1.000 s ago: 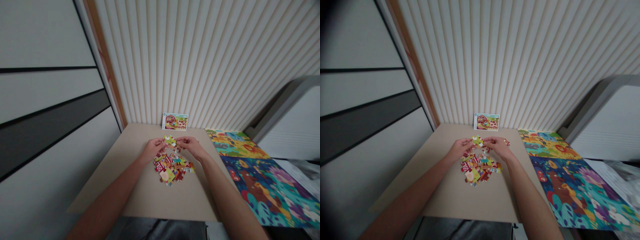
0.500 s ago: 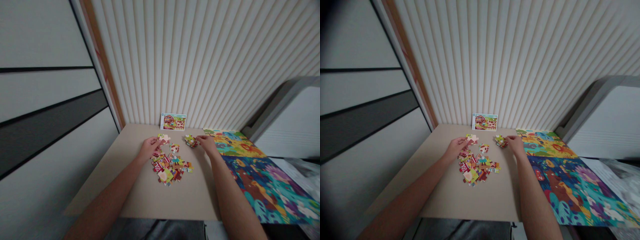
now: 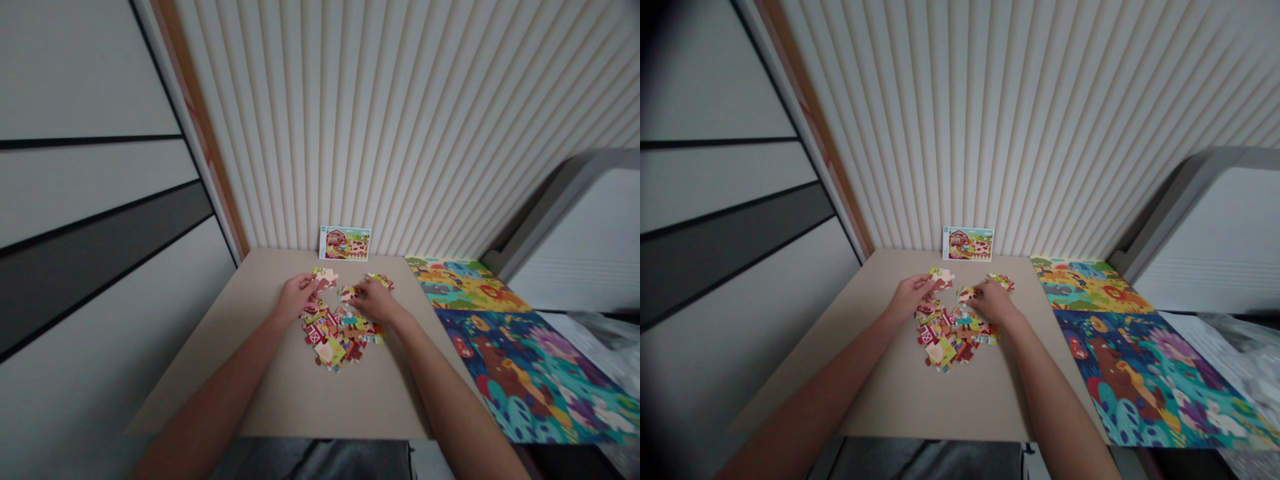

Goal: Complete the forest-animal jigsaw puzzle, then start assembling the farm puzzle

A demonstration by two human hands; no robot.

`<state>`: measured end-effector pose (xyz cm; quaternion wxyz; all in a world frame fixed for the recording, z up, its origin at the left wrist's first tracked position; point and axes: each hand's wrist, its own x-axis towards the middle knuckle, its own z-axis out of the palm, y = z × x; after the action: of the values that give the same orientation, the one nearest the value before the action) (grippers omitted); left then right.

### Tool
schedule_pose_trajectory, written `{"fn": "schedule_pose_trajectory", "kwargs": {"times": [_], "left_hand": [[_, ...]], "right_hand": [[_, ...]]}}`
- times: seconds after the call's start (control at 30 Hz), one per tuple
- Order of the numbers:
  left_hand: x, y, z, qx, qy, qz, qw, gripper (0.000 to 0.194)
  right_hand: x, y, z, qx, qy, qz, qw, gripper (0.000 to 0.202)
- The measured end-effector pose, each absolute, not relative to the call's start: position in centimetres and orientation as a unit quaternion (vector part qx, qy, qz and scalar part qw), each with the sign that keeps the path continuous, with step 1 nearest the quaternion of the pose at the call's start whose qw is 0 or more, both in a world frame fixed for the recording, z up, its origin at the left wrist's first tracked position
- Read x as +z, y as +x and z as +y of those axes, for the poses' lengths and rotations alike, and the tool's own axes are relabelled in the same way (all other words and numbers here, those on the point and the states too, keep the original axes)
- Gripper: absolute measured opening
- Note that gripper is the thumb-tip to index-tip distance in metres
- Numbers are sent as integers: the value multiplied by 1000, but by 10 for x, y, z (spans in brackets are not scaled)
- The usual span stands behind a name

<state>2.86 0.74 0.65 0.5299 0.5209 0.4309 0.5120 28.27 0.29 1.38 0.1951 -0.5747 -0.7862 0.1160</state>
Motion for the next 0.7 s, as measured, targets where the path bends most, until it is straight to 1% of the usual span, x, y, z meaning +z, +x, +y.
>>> {"fn": "schedule_pose_trajectory", "kwargs": {"times": [0.07,0.13,0.17,0.27,0.33,0.43,0.53,0.6,0.7], "left_hand": [[6,29,7,512,522,430,529,45],[6,29,8,513,522,430,528,45],[6,29,8,514,522,431,528,45],[6,29,8,515,520,431,528,45],[6,29,8,515,519,430,529,45],[6,29,8,515,519,429,530,45],[6,29,8,516,518,428,532,45],[6,29,8,515,518,428,532,45],[5,29,8,514,518,430,531,46]], "right_hand": [[12,285,5,146,-578,-769,231,32],[13,286,6,199,-569,-749,277,21],[15,286,6,232,-556,-739,300,19],[23,285,6,319,-499,-716,369,28],[30,286,6,334,-481,-701,408,35],[36,295,7,303,-501,-675,449,46],[34,313,11,261,-553,-645,458,48],[29,327,14,213,-609,-630,432,44],[22,341,17,88,-694,-617,360,40]]}}
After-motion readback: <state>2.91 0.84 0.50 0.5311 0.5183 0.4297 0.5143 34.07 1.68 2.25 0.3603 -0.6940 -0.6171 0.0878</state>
